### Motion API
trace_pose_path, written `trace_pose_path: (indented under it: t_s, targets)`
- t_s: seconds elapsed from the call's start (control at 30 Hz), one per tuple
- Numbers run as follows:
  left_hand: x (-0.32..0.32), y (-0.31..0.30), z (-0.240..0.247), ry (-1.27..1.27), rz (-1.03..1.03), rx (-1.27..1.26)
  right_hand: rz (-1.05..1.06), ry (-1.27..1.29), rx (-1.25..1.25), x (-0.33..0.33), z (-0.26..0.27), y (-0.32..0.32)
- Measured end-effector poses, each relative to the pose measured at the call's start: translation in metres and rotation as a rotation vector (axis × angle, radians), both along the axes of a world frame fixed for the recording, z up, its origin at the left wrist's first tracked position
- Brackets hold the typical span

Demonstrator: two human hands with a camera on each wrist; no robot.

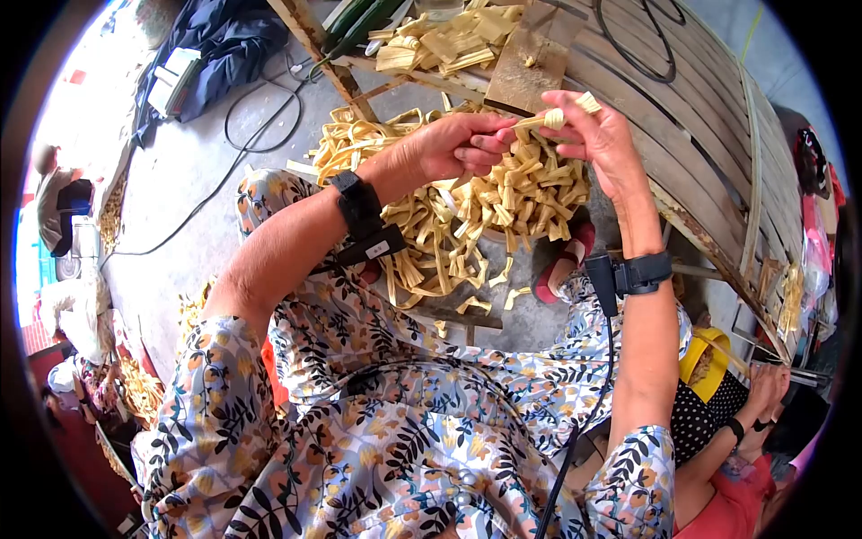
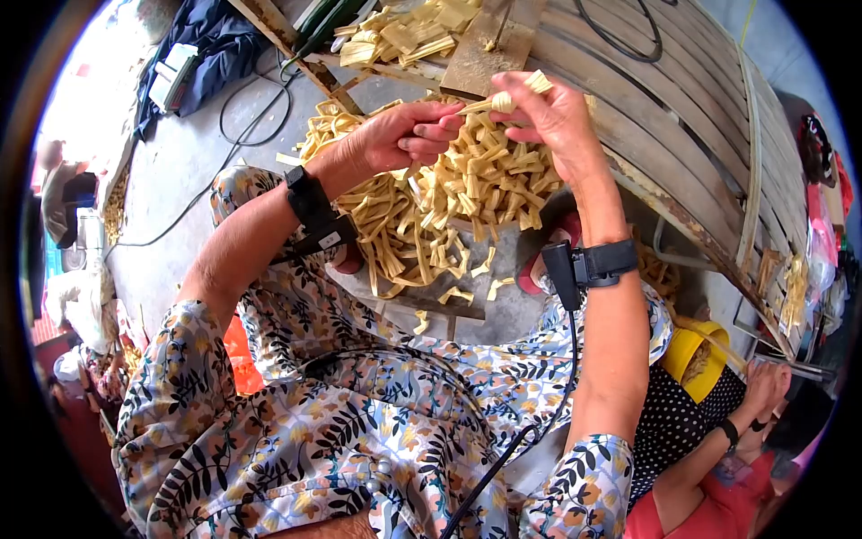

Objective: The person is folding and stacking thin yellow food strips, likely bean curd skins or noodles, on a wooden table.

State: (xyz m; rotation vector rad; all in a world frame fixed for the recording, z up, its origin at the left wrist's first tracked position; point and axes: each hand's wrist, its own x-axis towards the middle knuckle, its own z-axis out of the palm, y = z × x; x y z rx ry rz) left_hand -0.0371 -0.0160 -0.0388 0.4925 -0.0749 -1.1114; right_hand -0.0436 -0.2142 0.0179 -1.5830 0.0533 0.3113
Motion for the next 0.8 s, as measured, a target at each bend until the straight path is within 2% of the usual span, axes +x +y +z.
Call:
trace_pose_path:
  t_s: [0.1, 0.23, 0.33, 0.43, 0.47, 0.5, 0.57, 0.6, 0.7, 0.8]
  targets:
    - [-0.001, 0.001, 0.0, 0.016, 0.002, -0.01, 0.211, -0.106, 0.036, 0.003, -0.017, -0.003]
    - [0.002, 0.002, 0.007, -0.071, 0.018, 0.082, 0.082, -0.137, 0.157, 0.009, -0.017, -0.004]
    - [0.011, 0.004, 0.017, -0.2, 0.041, 0.201, -0.007, -0.052, 0.137, 0.01, -0.011, -0.004]
    - [0.016, 0.006, 0.037, -0.839, 0.252, 0.736, -0.109, -0.083, 0.14, 0.028, -0.007, -0.004]
    - [0.03, 0.01, 0.03, -0.968, 0.299, 0.702, -0.153, -0.094, 0.184, 0.034, -0.005, -0.006]
    - [0.039, 0.013, 0.037, -1.162, 0.296, 0.832, -0.199, -0.1, 0.226, 0.038, -0.002, -0.006]
    - [0.06, 0.01, 0.039, -1.194, 0.439, 0.962, -0.253, -0.138, 0.287, 0.052, -0.003, 0.0]
    - [0.074, 0.006, 0.033, -1.203, 0.54, 0.923, -0.294, -0.154, 0.317, 0.06, -0.007, 0.003]
    - [0.092, -0.006, 0.028, -1.339, 0.734, 1.03, -0.379, -0.186, 0.38, 0.081, -0.021, 0.005]
    - [0.1, -0.016, 0.024, -1.259, 0.827, 1.015, -0.415, -0.196, 0.387, 0.091, -0.027, 0.004]
